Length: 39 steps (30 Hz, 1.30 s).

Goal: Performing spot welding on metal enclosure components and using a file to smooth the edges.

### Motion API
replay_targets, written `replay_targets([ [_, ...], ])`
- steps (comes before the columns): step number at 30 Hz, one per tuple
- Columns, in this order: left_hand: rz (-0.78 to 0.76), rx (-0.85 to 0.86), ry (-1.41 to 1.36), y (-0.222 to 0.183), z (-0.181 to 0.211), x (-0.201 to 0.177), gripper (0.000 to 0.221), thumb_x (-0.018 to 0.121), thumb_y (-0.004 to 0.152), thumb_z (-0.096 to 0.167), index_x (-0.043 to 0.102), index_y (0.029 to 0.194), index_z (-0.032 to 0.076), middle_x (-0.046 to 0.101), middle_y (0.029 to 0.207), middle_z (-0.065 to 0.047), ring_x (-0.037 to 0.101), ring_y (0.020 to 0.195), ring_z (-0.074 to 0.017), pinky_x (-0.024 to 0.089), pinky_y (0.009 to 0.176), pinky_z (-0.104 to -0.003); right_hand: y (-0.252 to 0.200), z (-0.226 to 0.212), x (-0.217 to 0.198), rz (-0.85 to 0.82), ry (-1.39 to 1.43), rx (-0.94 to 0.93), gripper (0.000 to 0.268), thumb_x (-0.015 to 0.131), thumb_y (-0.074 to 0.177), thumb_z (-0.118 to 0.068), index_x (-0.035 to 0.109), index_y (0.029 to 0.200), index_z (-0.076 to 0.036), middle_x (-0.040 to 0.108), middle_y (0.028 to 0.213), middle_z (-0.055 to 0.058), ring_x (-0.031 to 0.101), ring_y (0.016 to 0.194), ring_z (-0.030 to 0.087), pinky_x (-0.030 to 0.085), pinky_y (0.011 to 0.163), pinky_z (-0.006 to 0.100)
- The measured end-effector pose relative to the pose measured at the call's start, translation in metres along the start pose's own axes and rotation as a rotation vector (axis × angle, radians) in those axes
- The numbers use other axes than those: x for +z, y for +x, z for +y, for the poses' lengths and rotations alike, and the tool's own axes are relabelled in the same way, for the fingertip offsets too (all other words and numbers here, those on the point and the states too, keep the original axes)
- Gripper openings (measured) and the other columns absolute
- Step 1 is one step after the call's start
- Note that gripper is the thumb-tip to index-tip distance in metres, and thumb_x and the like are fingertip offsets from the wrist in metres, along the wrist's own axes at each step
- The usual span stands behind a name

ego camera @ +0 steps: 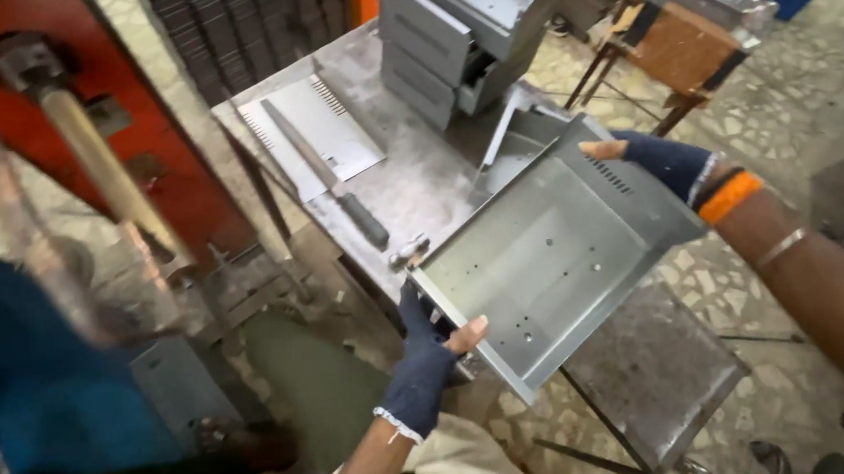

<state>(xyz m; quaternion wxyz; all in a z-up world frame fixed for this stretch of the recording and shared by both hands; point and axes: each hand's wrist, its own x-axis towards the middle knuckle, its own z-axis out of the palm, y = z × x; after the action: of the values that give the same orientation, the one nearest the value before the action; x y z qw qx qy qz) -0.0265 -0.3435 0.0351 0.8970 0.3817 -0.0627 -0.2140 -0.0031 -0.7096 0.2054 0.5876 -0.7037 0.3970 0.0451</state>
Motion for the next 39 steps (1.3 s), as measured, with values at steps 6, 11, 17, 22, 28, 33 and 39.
replay_targets([
  [6,0.198,-0.365,0.370,-0.005,0.069,0.115,0.143,0.099,0.059,0.024,0.000,0.163,0.026,0.039,0.150,-0.023,0.055,0.121,-0.0340,0.056,0.097,-0.050,0.034,-0.049,-0.011,-0.172,-0.217,-0.119,0.052,0.075,0.088,-0.061,0.072,0.109,-0.014,0.075,0.097,0.008,0.073,0.080,0.021,0.060,0.071,0.039],
  [11,0.101,-0.416,0.376,0.023,0.057,0.148,0.140,0.081,0.062,0.038,-0.020,0.157,0.014,0.046,0.142,-0.029,0.062,0.122,-0.0435,0.051,0.110,-0.053,-0.042,-0.137,0.038,0.013,-0.701,-0.183,0.097,0.024,0.084,-0.074,0.029,0.160,-0.014,0.038,0.159,0.022,0.040,0.143,0.046,0.033,0.116,0.067],
  [17,0.199,-0.548,0.116,0.049,0.023,0.155,0.073,0.080,0.076,0.024,0.037,0.134,0.011,0.057,0.123,-0.016,0.065,0.100,-0.0292,0.057,0.074,-0.036,0.159,-0.093,-0.007,0.062,-1.104,-0.534,0.099,0.007,0.098,-0.074,0.051,0.144,0.002,0.058,0.142,0.023,0.057,0.124,0.046,0.040,0.109,0.056],
  [22,0.046,-0.688,0.212,0.021,0.013,0.129,0.064,0.072,0.084,0.022,0.039,0.137,0.008,0.054,0.131,-0.019,0.056,0.111,-0.0320,0.048,0.089,-0.046,0.157,-0.059,0.011,0.232,-1.139,-0.643,0.060,0.038,0.106,-0.050,0.060,0.131,-0.001,0.065,0.130,0.022,0.063,0.111,0.047,0.047,0.095,0.056],
  [28,-0.054,-0.578,0.121,0.026,-0.008,0.124,0.049,0.065,0.089,0.011,0.051,0.136,0.008,0.063,0.123,-0.011,0.059,0.092,-0.0186,0.048,0.073,-0.031,0.131,-0.064,0.010,0.302,-1.072,-0.695,0.054,0.045,0.106,-0.048,0.060,0.126,0.000,0.067,0.122,0.022,0.064,0.106,0.042,0.049,0.091,0.053],
  [33,-0.094,-0.475,0.367,0.030,-0.006,0.111,0.085,0.069,0.082,0.021,0.031,0.157,0.011,0.040,0.161,-0.016,0.054,0.133,-0.0296,0.050,0.101,-0.039,0.071,-0.008,-0.055,0.481,-0.612,-0.958,0.029,0.048,0.117,-0.035,0.055,0.124,-0.008,0.065,0.115,0.019,0.066,0.093,0.033,0.055,0.075,0.048],
  [39,-0.198,-0.339,0.513,0.053,-0.018,0.101,0.087,0.056,0.087,0.003,0.014,0.162,0.011,0.041,0.157,-0.021,0.050,0.140,-0.0343,0.045,0.108,-0.037,-0.017,0.136,-0.030,0.875,0.359,-0.793,0.039,0.052,0.103,-0.053,0.064,0.105,-0.016,0.062,0.087,-0.004,0.055,0.074,0.007,0.047,0.069,0.021],
])
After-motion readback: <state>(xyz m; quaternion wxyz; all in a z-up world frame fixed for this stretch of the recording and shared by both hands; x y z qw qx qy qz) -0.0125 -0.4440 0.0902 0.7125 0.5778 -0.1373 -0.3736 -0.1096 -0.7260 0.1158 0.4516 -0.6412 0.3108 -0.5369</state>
